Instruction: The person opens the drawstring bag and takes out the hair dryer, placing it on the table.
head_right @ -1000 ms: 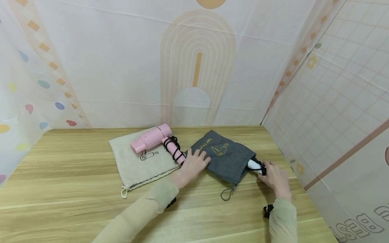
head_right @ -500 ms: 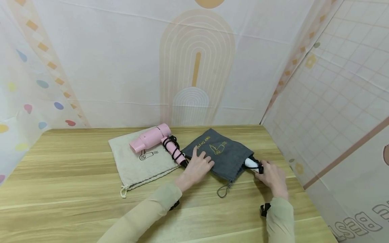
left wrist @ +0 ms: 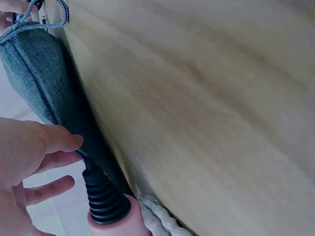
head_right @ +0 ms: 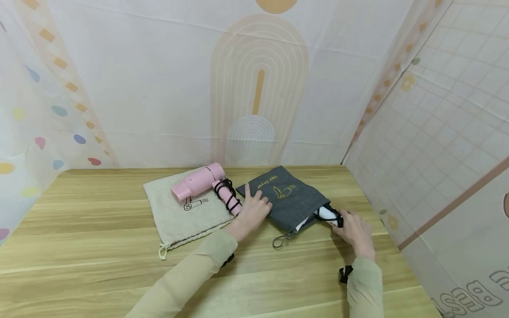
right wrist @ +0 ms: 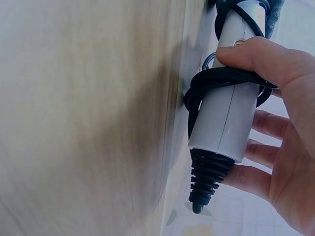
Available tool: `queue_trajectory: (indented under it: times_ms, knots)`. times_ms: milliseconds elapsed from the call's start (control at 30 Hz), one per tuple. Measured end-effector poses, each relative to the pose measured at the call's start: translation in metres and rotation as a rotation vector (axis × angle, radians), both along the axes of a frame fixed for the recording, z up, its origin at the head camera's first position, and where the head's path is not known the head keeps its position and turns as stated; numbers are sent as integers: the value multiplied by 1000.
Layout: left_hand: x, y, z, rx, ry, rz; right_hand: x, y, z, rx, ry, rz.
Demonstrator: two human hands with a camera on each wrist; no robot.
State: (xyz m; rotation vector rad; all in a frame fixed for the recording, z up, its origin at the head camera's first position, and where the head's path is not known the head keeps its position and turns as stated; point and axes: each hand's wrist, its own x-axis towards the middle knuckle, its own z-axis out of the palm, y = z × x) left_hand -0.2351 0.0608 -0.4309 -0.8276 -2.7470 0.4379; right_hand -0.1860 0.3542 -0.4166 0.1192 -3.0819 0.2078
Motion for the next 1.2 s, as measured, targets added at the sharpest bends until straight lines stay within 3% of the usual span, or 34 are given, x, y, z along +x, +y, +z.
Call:
queue_trajectory:
  times_ms: [200,333,433,567,700,833,1033,1200]
  knots:
    - [-4,0,-4,5,-29,39,0,1,-2,10,-8,-5]
    - [2,1,-5,4,-37,40,0,0,-3,10,4,-3]
    - [10,1,-5,13,-68,-27,0,-1,-4,9,3,-6]
    - [18,3,-6,76,-107,-188,0,-1,-4,5,0,-17]
    - [19,6,-9,125,-72,-281,1,-2,-3,5,5,-16]
    - [17,8,-13,132,-39,-309,0,-1,-4,4,24,-7]
    - [15,9,-14,100,-62,-315,1,-1,-4,20,46,-4]
    - [13,8,-11,66,-66,-309,2,-1,-1,20,16,3]
